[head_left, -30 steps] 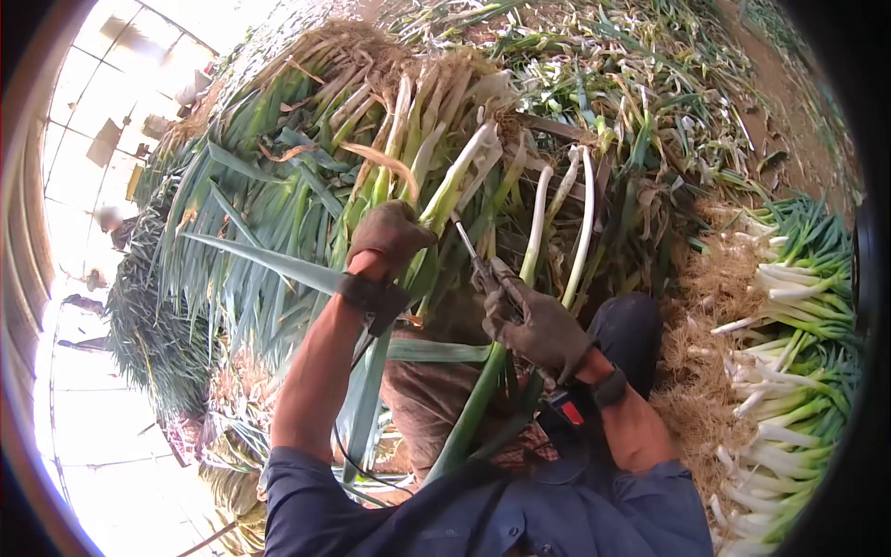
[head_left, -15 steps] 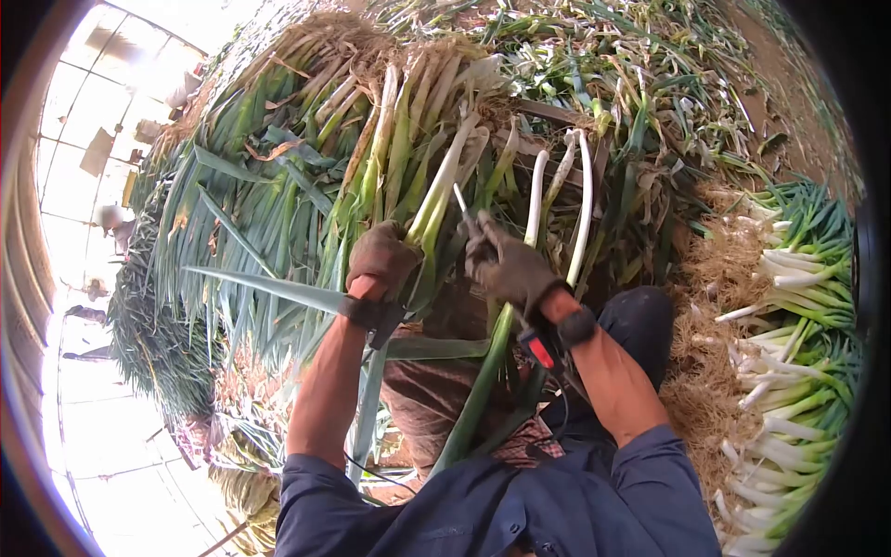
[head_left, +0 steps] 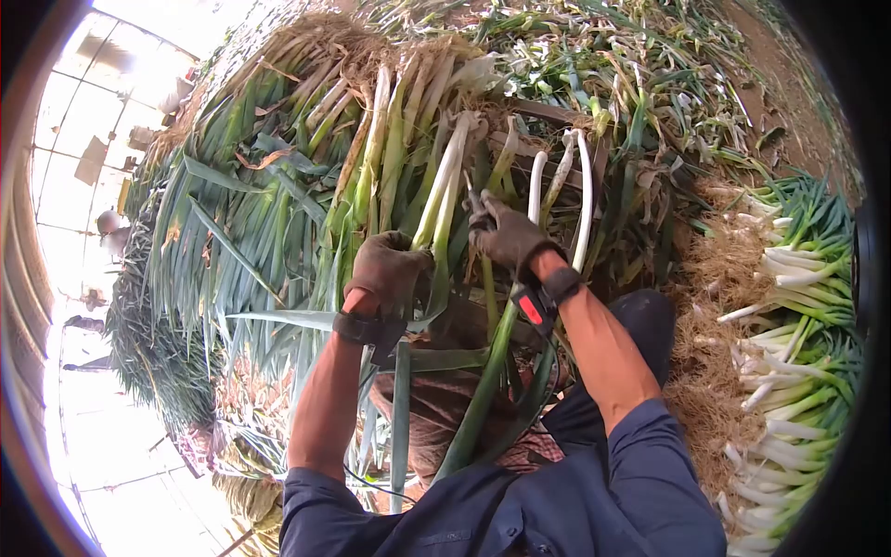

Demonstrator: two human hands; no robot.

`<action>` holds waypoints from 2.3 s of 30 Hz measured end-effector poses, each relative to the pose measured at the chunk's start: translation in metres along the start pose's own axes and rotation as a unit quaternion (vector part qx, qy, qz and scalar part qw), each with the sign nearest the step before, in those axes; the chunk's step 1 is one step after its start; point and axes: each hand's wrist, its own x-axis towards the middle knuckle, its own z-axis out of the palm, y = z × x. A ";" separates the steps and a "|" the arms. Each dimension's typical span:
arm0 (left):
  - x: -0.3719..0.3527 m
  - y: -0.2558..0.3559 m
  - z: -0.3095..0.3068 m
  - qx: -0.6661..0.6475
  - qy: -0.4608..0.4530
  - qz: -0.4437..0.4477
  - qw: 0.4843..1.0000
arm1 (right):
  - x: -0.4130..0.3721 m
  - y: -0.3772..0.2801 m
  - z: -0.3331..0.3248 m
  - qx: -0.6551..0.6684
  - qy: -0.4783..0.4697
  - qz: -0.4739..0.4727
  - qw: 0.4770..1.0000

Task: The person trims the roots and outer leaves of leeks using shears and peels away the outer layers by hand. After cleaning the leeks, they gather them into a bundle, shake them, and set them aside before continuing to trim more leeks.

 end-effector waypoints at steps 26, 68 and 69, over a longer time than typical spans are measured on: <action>0.039 0.020 -0.005 0.250 -0.086 0.236 0.935 | -0.110 0.001 -0.034 -0.084 -0.086 -0.027 0.992; 0.010 -0.038 0.082 0.052 -0.107 0.036 0.992 | -0.166 0.011 -0.027 0.320 -0.080 -0.058 0.942; 0.000 -0.044 0.090 0.102 -0.130 0.099 0.981 | -0.163 0.007 -0.029 0.267 -0.080 -0.060 0.958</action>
